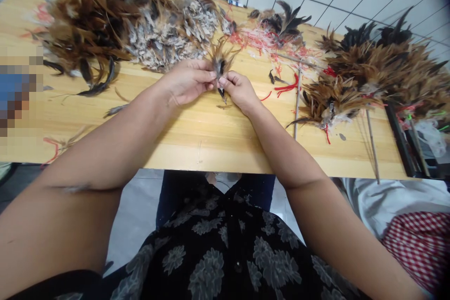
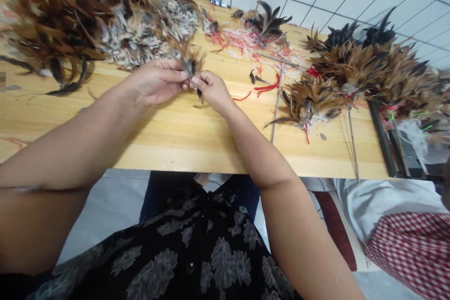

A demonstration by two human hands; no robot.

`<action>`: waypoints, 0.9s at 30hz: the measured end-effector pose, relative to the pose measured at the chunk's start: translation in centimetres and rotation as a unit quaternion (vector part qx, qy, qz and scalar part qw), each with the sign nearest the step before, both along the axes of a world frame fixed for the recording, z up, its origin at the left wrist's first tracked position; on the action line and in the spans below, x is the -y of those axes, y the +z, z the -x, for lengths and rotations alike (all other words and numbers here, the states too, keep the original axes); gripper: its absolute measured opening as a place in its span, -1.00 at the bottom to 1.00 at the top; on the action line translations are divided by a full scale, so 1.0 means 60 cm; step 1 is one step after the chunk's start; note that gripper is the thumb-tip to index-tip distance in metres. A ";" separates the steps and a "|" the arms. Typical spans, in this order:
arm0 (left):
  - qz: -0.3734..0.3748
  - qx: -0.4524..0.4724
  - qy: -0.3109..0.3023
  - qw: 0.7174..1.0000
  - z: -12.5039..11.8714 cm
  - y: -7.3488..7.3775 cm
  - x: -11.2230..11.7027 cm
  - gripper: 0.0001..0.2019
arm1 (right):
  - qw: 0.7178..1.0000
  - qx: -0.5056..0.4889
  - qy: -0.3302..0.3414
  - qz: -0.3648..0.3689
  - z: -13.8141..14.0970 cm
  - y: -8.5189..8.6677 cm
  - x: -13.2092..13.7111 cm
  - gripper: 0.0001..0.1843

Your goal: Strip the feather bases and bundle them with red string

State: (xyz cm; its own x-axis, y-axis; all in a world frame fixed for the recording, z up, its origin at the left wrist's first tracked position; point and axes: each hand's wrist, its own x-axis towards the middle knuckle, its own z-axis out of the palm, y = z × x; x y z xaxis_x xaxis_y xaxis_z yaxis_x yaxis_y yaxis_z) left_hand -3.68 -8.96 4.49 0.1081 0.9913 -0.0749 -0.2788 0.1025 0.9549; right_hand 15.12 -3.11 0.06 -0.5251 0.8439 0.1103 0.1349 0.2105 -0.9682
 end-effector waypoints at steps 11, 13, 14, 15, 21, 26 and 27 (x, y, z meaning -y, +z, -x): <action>-0.011 -0.025 0.018 0.999 0.000 -0.019 -0.003 -0.58 | 1.000 -0.017 0.007 0.000 0.004 -0.001 -0.001 -0.37; -0.025 -0.006 0.032 0.999 0.005 -0.023 -0.007 -0.54 | 0.999 -0.039 0.001 0.012 0.003 0.007 0.003 -0.39; -0.025 0.006 0.036 0.999 0.010 -0.024 -0.010 -0.54 | 0.999 -0.049 -0.002 0.018 0.003 0.010 0.004 -0.40; -0.021 0.019 0.040 0.999 0.014 -0.024 -0.013 -0.56 | 0.998 -0.058 -0.007 0.023 0.002 0.013 0.004 -0.40; 0.019 0.055 0.081 0.995 0.025 -0.019 -0.023 -0.63 | 0.996 -0.076 -0.018 0.040 0.001 0.016 0.002 -0.30; 0.017 0.059 0.086 0.994 0.010 -0.006 -0.012 -0.61 | 0.997 -0.072 -0.015 0.035 0.002 0.015 0.003 -0.29; 0.019 0.058 0.087 0.994 0.007 -0.003 -0.010 -0.61 | 0.997 -0.069 -0.014 0.031 0.002 0.015 0.004 -0.31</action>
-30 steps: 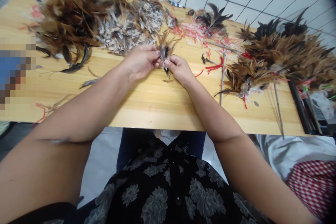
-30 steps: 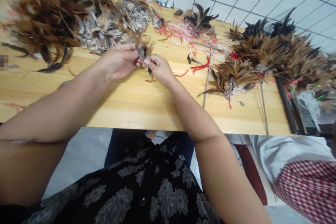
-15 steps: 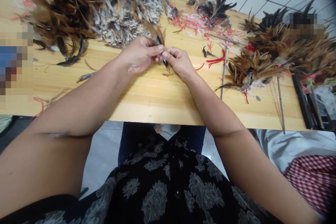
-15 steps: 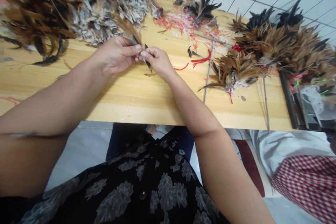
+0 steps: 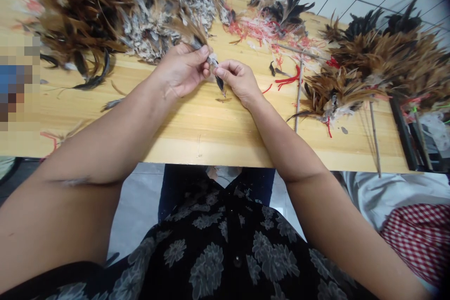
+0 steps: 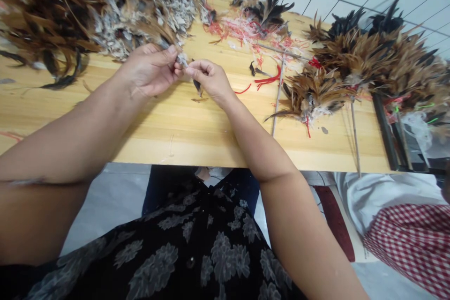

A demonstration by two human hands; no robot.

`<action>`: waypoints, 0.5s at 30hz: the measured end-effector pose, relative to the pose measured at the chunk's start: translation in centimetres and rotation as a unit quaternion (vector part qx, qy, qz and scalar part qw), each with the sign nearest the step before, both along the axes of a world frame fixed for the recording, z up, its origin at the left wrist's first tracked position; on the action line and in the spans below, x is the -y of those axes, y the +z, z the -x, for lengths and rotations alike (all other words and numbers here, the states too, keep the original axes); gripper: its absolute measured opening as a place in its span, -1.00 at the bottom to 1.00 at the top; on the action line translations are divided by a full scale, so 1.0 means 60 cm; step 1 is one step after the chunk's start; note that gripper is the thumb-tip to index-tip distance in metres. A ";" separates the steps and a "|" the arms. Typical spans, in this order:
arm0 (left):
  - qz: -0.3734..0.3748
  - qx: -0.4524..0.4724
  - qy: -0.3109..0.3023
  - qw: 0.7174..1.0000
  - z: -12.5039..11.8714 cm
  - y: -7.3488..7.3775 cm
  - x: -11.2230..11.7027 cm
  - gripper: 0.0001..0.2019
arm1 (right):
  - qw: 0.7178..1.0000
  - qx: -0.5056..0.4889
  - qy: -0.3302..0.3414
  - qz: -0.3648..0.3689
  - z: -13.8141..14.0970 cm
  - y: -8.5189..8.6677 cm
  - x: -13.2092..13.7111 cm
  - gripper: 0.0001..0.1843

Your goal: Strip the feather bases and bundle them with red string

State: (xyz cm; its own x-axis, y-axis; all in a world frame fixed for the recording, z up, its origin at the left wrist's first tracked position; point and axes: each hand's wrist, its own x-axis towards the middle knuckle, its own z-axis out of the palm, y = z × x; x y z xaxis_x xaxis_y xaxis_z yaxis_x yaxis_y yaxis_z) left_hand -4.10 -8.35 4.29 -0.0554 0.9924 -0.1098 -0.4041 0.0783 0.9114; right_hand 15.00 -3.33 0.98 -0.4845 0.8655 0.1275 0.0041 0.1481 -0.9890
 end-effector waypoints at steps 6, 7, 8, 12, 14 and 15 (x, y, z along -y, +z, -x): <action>0.018 0.008 -0.021 1.000 -0.016 0.015 0.010 -0.54 | 1.000 0.012 0.014 -0.015 0.000 0.016 0.014 -0.41; 0.016 0.011 -0.025 0.999 -0.018 0.017 0.011 -0.52 | 1.000 0.013 0.016 -0.015 0.000 0.019 0.018 -0.41; 0.015 0.013 -0.027 0.999 -0.020 0.017 0.012 -0.52 | 1.000 0.016 0.017 -0.015 0.001 0.022 0.021 -0.40; 0.016 0.006 -0.024 1.000 -0.025 0.011 0.015 -0.60 | 0.999 0.033 0.014 -0.022 0.003 0.021 0.023 -0.39; 0.020 0.004 -0.022 1.000 -0.026 0.005 0.015 -0.65 | 0.999 0.044 0.007 -0.031 0.004 0.015 0.021 -0.37; 0.020 0.004 -0.019 1.000 -0.028 0.003 0.015 -0.66 | 0.998 0.050 0.003 -0.037 0.004 0.012 0.020 -0.37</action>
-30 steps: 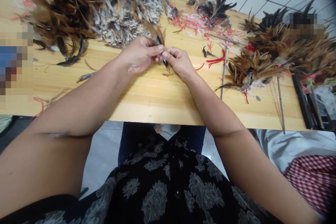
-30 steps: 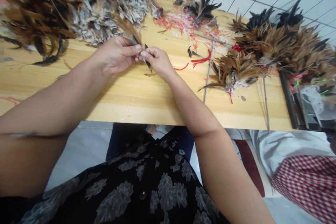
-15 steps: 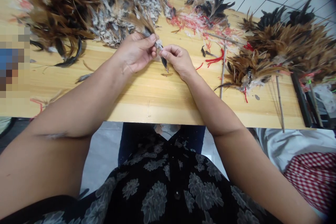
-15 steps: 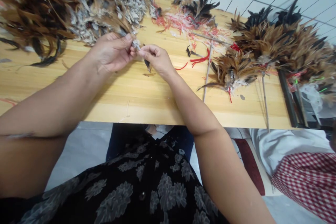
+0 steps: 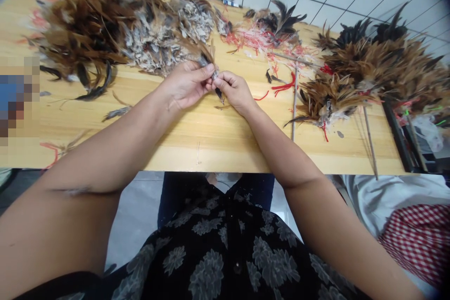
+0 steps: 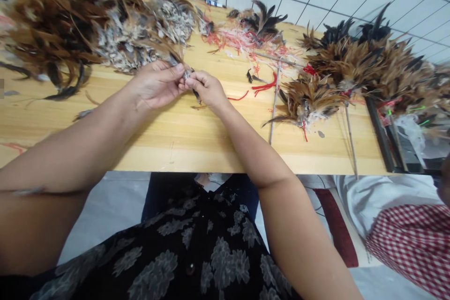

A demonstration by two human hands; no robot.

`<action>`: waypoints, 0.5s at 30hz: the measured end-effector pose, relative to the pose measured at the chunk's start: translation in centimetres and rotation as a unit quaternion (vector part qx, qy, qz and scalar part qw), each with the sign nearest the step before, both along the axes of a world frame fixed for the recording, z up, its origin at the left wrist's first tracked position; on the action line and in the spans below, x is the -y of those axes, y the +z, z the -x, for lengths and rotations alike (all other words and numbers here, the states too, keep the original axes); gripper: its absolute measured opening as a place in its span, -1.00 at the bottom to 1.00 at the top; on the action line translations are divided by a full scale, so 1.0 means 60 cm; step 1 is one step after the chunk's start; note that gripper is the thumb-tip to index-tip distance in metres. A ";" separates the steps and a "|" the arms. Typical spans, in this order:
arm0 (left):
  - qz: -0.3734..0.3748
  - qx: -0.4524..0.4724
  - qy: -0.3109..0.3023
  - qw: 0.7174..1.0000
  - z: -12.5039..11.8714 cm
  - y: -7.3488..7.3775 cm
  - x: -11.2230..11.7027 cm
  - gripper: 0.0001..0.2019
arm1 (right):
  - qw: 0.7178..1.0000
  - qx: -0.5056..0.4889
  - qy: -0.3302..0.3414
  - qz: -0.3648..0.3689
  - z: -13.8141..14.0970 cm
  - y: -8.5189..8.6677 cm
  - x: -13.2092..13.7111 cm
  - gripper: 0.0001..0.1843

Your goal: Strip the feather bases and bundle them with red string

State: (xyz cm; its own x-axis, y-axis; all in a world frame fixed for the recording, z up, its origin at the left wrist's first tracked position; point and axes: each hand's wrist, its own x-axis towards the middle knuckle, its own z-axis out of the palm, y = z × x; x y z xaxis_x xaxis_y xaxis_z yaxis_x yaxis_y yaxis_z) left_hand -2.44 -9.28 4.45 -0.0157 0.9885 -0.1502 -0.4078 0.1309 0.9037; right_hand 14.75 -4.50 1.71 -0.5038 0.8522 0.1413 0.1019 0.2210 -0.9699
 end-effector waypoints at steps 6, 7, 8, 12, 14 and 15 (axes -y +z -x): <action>-0.011 -0.026 -0.008 1.000 0.005 -0.005 0.002 -0.67 | 1.000 0.010 0.002 -0.012 0.001 -0.010 -0.005 -0.35; -0.020 -0.033 -0.009 0.999 0.010 -0.006 0.001 -0.68 | 1.000 0.004 -0.002 -0.010 0.001 -0.011 -0.007 -0.34; -0.032 -0.039 -0.006 0.999 0.016 -0.007 -0.001 -0.68 | 1.000 -0.004 -0.009 -0.009 0.001 -0.012 -0.010 -0.33; -0.071 -0.073 0.025 0.994 0.035 -0.015 -0.012 -0.52 | 0.999 -0.027 -0.024 -0.015 0.000 -0.023 -0.028 -0.33; -0.077 -0.101 0.026 0.992 0.037 -0.020 -0.017 -0.50 | 0.999 -0.026 -0.009 -0.018 0.001 -0.029 -0.034 -0.34; -0.078 -0.117 0.022 0.990 0.037 -0.023 -0.019 -0.52 | 1.000 -0.023 0.003 -0.018 0.001 -0.031 -0.035 -0.34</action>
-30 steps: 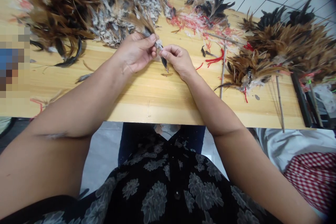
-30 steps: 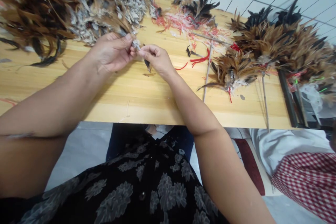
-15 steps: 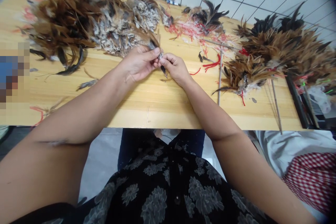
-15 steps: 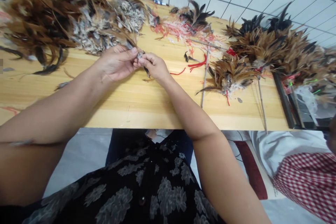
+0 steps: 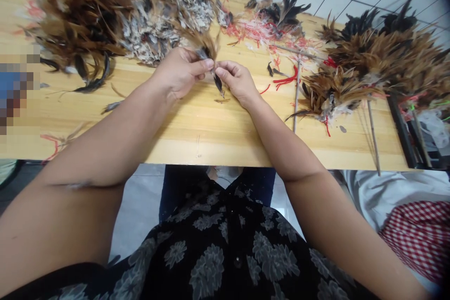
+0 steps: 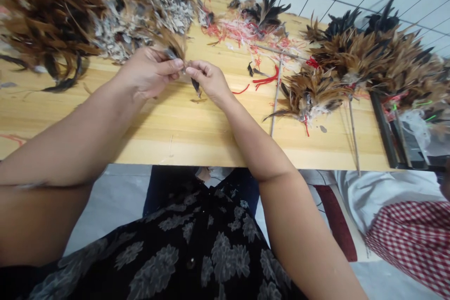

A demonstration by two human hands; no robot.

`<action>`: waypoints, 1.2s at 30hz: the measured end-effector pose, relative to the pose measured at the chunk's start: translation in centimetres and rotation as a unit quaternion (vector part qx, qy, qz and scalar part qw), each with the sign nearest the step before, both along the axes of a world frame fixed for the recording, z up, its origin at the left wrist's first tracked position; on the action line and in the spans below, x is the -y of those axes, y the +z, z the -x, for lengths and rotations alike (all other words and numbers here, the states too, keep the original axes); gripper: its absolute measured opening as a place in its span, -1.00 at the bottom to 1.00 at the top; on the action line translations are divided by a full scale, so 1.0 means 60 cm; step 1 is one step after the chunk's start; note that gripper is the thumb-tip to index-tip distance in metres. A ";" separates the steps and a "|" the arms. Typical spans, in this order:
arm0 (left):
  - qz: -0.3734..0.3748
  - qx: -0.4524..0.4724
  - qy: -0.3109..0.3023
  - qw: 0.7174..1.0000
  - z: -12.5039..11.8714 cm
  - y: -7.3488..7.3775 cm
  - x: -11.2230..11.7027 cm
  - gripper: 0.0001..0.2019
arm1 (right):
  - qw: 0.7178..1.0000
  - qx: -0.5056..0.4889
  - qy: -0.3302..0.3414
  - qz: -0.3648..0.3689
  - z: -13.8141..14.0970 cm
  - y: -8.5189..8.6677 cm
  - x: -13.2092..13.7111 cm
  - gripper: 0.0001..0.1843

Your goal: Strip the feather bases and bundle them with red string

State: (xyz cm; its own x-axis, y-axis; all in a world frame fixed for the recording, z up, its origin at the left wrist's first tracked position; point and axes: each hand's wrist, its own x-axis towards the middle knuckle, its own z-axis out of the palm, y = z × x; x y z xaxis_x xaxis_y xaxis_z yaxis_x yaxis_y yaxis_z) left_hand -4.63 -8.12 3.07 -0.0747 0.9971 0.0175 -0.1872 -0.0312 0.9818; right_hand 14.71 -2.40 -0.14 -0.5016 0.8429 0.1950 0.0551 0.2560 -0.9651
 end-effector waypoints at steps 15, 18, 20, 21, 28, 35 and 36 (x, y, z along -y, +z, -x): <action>-0.038 -0.029 -0.083 0.995 0.002 -0.015 -0.011 -0.18 | 0.998 -0.006 0.049 0.026 -0.003 0.002 0.000 -0.34; -0.045 -0.019 -0.047 0.998 0.003 -0.018 -0.017 -0.32 | 1.000 0.019 -0.006 -0.009 -0.003 -0.009 -0.012 -0.42; -0.041 -0.027 -0.019 0.999 0.001 -0.018 -0.016 -0.40 | 0.996 0.046 -0.056 -0.042 -0.005 -0.016 -0.020 -0.50; -0.037 -0.037 -0.012 0.999 -0.001 -0.017 -0.013 -0.42 | 0.993 0.064 -0.082 -0.059 -0.007 -0.018 -0.022 -0.55; -0.030 -0.051 0.010 0.998 -0.043 -0.015 0.011 -0.67 | 0.935 0.264 -0.217 -0.099 -0.003 0.043 0.033 -0.75; -0.015 -0.023 0.044 0.999 -0.065 -0.019 0.011 -0.66 | 0.882 0.394 -0.235 -0.111 0.019 0.104 0.094 -0.67; -0.010 -0.022 0.047 0.999 -0.067 -0.017 0.011 -0.63 | 0.878 0.404 -0.227 -0.120 0.019 0.106 0.097 -0.63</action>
